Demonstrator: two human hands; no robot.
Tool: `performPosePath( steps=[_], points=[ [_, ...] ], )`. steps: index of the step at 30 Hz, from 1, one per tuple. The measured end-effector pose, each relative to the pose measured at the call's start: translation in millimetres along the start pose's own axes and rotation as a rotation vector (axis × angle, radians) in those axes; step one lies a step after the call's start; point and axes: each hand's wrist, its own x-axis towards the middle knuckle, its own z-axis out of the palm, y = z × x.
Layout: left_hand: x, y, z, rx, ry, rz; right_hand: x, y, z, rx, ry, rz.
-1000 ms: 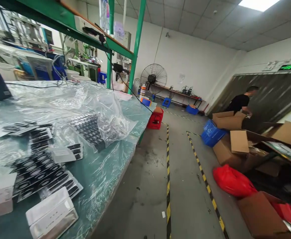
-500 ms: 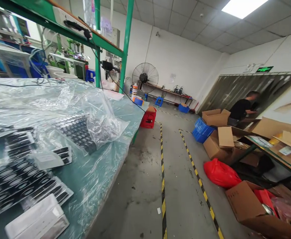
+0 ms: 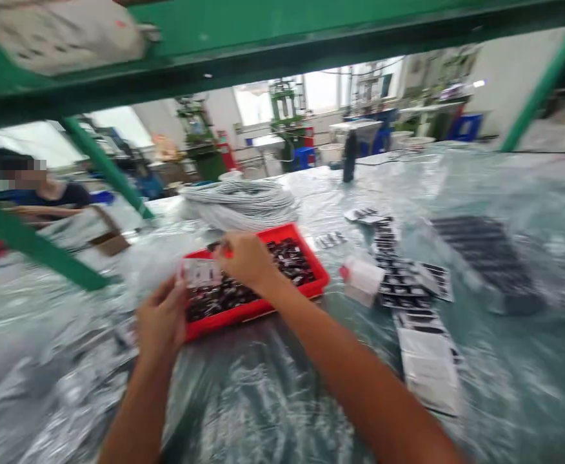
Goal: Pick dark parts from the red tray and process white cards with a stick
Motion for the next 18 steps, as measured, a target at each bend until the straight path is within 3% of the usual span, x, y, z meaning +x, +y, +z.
performPosePath(
  steps=[3,8,10,15,18],
  points=[
    [-1,12,-4.2,-0.141,-0.047,-0.069,-4,6,2,-0.023,0.001,-0.081],
    [-16,34,3.2,-0.322,-0.26,-0.243,-18,-14,16,-0.069,-0.161,-0.275],
    [-20,41,1.8,-0.37,-0.293,-0.316,-21,-18,22,-0.13,-0.195,-0.329],
    [-13,33,1.4,-0.257,-0.256,-0.334,-20,-16,27,-0.264,-0.185,-0.458],
    [-6,27,2.2,-0.162,-0.193,-0.365,-21,-17,30,-0.274,-0.187,-0.441]
  ],
)
